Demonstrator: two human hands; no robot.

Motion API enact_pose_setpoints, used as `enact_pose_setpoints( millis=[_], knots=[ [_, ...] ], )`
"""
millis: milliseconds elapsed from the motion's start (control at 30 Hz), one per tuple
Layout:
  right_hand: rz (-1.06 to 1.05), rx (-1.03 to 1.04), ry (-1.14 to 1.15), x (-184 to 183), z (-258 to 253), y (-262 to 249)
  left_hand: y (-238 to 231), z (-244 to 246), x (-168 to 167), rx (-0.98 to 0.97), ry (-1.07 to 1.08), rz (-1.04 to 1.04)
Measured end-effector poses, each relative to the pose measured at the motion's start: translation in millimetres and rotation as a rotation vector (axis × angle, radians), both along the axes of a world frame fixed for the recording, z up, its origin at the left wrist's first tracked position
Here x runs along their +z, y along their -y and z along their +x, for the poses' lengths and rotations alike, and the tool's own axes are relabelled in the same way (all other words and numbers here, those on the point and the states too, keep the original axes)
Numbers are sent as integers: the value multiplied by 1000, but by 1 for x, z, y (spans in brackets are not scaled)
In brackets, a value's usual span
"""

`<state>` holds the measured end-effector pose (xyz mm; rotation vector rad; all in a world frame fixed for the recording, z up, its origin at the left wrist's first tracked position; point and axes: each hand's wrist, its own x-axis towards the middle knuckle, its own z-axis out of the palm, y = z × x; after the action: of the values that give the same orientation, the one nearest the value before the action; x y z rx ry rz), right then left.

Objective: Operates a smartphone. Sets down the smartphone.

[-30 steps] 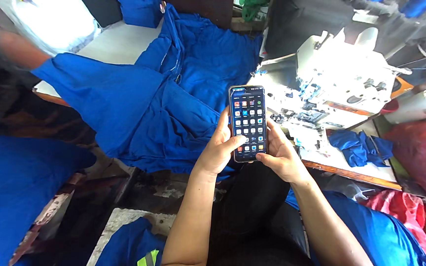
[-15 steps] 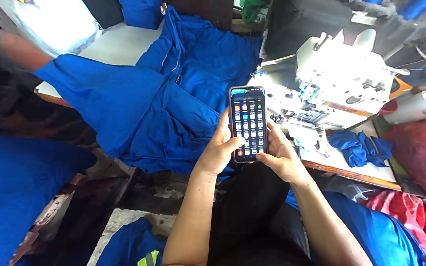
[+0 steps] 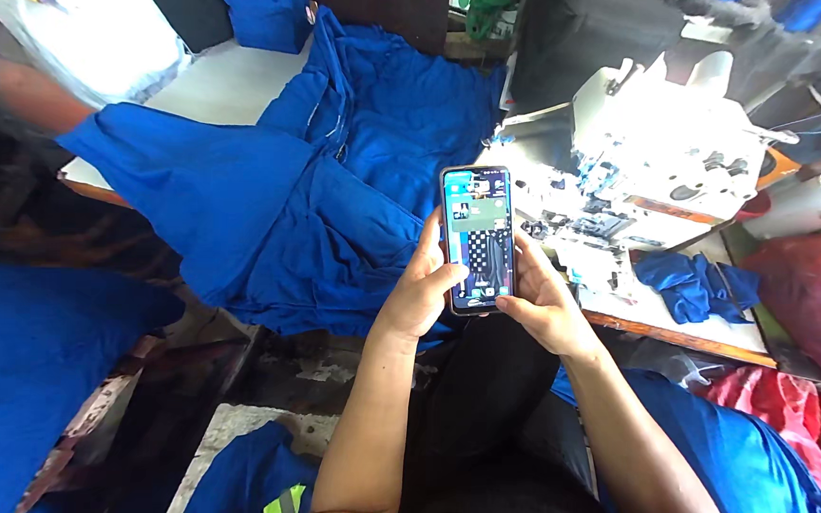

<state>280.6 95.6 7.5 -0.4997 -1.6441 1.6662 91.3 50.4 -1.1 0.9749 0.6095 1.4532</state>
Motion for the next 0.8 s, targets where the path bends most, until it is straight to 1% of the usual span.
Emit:
enact_pose_setpoints(
  millis=[267, 467, 567, 700, 800],
  knots=[
    [14, 30, -12, -5, 3, -2, -3, 2, -1, 30, -17, -41],
    [23, 23, 3, -5, 3, -3, -7, 5, 0, 91, 23, -99],
    [-17, 16, 9, -1, 2, -3, -8, 6, 0, 109, 43, -132],
    [-22, 34, -5, -3, 3, -4, -10, 6, -1, 93, 93, -119],
    [-15, 31, -2, -3, 4, -5, -11, 5, -2, 75, 90, -100]
  ],
)
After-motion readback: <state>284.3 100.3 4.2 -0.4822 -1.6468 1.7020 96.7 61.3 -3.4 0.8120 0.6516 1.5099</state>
